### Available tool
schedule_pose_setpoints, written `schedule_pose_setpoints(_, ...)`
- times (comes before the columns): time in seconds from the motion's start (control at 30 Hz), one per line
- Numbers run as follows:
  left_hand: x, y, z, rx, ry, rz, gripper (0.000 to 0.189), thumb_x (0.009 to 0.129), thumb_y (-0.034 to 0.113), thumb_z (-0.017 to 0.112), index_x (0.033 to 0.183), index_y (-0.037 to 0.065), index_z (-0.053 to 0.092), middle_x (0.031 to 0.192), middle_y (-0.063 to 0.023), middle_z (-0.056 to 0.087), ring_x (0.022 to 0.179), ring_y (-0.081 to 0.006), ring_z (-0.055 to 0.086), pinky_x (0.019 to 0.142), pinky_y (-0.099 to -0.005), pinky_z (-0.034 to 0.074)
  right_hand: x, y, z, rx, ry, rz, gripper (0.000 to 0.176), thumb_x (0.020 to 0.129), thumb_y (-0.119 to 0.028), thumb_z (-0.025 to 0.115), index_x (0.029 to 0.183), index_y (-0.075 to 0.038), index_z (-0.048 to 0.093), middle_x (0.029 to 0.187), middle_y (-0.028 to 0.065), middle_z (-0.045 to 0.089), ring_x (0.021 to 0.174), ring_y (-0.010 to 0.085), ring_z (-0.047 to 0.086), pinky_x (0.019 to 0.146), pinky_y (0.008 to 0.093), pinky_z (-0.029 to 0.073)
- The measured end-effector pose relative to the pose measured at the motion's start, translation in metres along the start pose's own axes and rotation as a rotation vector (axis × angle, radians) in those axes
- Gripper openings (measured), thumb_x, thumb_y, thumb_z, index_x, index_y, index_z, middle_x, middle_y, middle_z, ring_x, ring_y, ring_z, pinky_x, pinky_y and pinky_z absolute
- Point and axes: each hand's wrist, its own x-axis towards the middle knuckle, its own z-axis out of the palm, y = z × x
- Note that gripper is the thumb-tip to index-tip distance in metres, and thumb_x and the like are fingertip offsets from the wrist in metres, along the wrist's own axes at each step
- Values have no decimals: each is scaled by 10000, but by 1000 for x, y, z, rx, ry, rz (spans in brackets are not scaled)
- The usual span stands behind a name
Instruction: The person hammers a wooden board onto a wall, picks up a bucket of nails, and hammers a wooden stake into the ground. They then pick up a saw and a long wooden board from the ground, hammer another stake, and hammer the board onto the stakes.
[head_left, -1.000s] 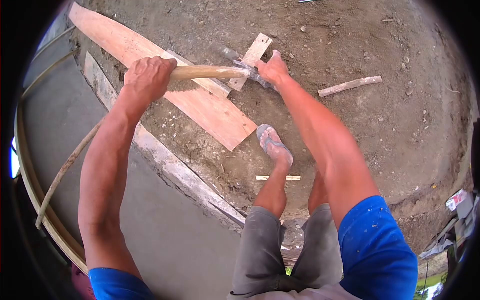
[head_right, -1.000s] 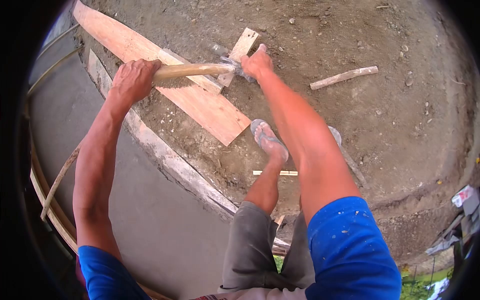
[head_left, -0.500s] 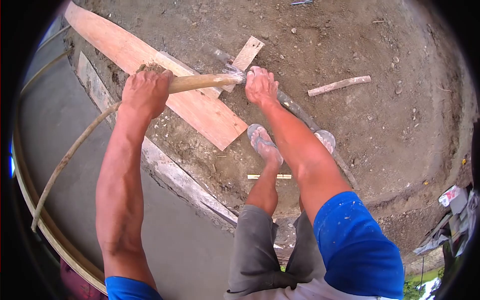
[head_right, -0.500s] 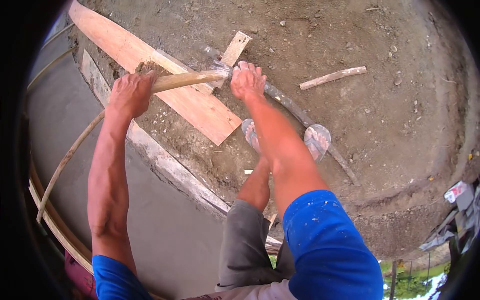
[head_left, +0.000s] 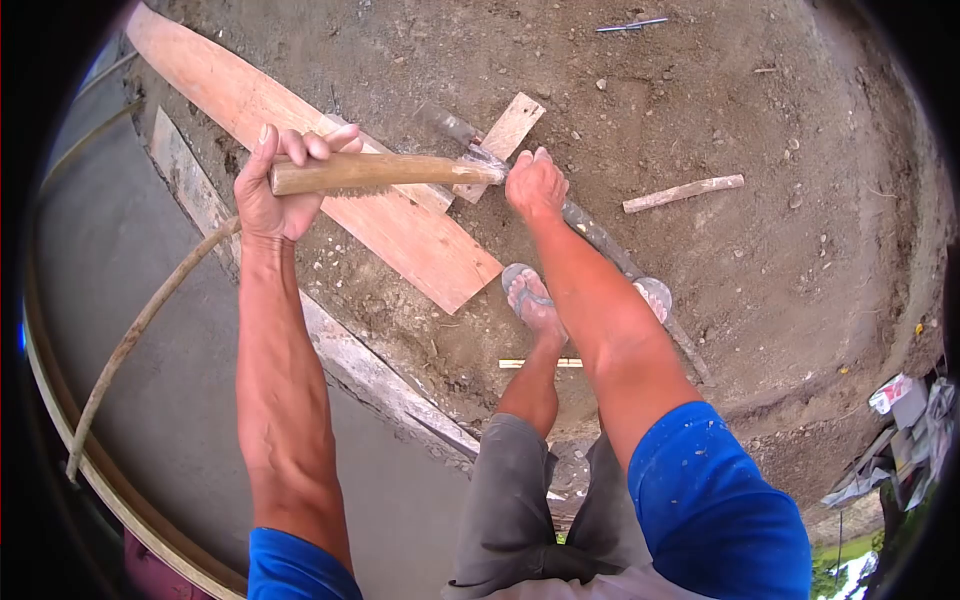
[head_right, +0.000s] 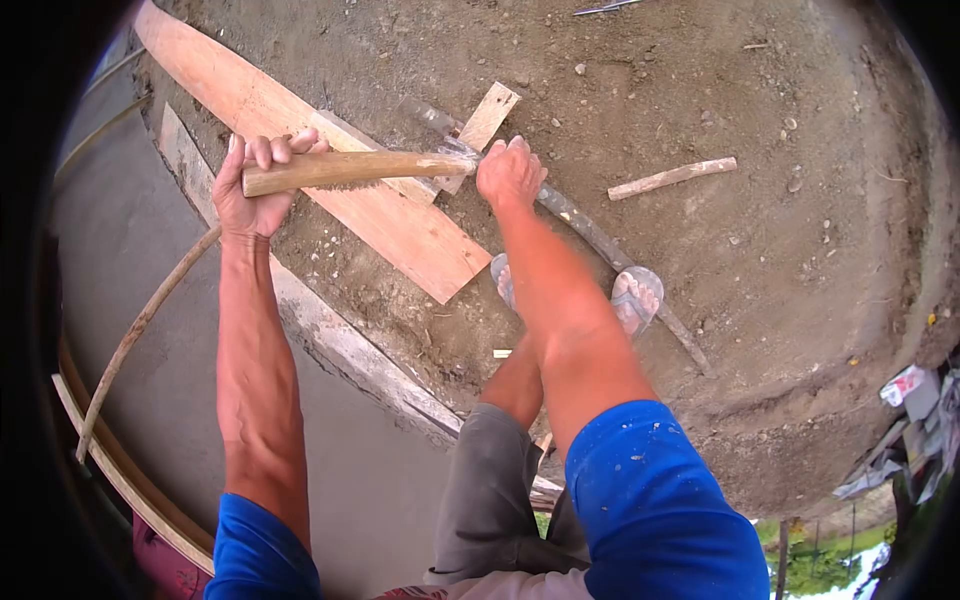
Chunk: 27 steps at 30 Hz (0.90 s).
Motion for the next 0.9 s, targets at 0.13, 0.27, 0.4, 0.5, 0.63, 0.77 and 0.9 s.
schedule_pose_setpoints(0.13, -29, -28, 19, -315, 341, 247, 265, 847, 190, 576, 626, 131, 443, 590, -36, 451, 645, -216, 480, 810, -445, 409, -8, 4, 6, 32, 3, -5, 475, 949, -275, 393, 1315, 7, 496, 1227, 252, 577, 1157, 379, 533, 1022, 479, 347)
schedule_pose_setpoints(0.27, -40, -39, 46, -107, 322, 287, 198, 815, 84, 512, 643, 116, 419, 590, -30, 434, 657, -202, 483, 805, -435, 407, 4, 15, 5, -32, 33, -54, 474, 950, -261, 389, 1347, -26, 493, 1245, 216, 581, 1168, 368, 528, 1023, 481, 341)
schedule_pose_setpoints(0.4, -89, -77, 70, -31, 283, 442, 205, 775, 4, 511, 626, 99, 408, 597, -29, 457, 632, -164, 474, 751, -394, 419, 4, 29, 10, -86, 5, -114, 456, 946, -282, 421, 1370, -134, 499, 1306, 150, 555, 1242, 330, 444, 1052, 497, 271)
schedule_pose_setpoints(0.5, -139, -133, 137, 449, 139, 416, 294, 586, -54, 617, 518, 91, 371, 546, -12, 471, 546, -169, 508, 729, -362, 434, 19, 63, 11, -234, 143, -121, 469, 941, -287, 443, 1385, -139, 470, 1364, 122, 486, 1245, 339, 404, 1038, 529, 254)
schedule_pose_setpoints(0.63, -183, -214, 151, 581, 52, 341, 339, 599, -74, 601, 509, 117, 336, 515, 3, 448, 520, -167, 518, 750, -337, 449, 10, 114, 3, -234, 176, -240, 497, 927, -288, 493, 1396, -132, 444, 1340, 132, 467, 1199, 333, 417, 993, 551, 291)
schedule_pose_setpoints(0.77, -168, -236, 97, 379, 131, 215, 321, 622, -109, 635, 547, 63, 374, 580, -51, 489, 543, -199, 507, 690, -336, 458, -12, 141, -5, 579, -355, 149, 464, 883, -274, 556, 1291, -53, 538, 1177, 196, 609, 1050, 381, 580, 923, 464, 439)
schedule_pose_setpoints(0.9, -171, -223, 77, 568, 204, 9, 137, 708, -47, 645, 800, 13, 562, 737, -83, 590, 595, -196, 563, 720, -355, 494, -29, 120, 1, -162, -537, -201, 441, 828, -248, 617, 1197, -9, 591, 1120, 212, 646, 1008, 353, 631, 857, 406, 498)
